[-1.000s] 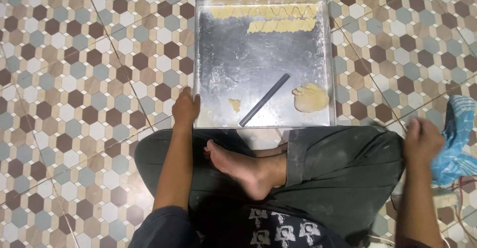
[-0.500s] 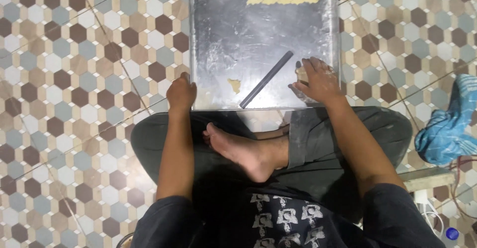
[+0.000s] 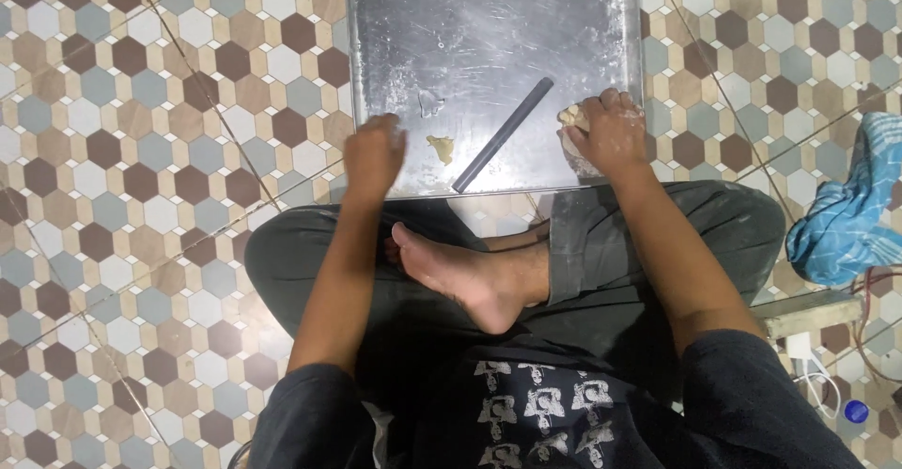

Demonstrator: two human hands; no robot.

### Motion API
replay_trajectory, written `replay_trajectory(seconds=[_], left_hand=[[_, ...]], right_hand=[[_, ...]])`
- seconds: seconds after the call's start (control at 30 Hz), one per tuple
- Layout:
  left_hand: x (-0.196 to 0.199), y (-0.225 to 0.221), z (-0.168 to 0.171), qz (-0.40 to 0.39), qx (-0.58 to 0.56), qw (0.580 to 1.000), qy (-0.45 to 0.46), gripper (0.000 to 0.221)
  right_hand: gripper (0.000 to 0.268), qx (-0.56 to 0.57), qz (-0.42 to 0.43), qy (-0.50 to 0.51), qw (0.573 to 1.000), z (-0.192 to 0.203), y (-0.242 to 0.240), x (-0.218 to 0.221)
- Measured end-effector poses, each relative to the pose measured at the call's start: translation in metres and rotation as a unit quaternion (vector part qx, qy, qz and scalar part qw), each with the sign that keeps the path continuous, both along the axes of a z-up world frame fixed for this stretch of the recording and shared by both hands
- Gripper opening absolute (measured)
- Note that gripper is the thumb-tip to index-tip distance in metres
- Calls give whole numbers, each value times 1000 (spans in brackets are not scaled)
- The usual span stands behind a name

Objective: Rolling out small portions of dough on a metal tray and cutting them into uniform triangular shapes using a metal rod.

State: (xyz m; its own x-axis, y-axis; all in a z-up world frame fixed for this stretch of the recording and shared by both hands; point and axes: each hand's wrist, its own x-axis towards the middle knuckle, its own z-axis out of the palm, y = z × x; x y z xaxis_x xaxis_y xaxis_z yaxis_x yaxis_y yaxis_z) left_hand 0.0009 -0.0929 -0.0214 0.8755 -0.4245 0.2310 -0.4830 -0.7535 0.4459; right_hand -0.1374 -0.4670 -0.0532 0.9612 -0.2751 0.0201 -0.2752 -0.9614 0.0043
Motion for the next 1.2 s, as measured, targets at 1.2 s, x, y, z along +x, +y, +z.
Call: replay_trajectory(seconds=[1.2], left_hand=[[-73, -87, 33, 56, -193, 967, 155, 22]], right_hand=[[20, -82, -2, 57, 995, -77, -27, 72]])
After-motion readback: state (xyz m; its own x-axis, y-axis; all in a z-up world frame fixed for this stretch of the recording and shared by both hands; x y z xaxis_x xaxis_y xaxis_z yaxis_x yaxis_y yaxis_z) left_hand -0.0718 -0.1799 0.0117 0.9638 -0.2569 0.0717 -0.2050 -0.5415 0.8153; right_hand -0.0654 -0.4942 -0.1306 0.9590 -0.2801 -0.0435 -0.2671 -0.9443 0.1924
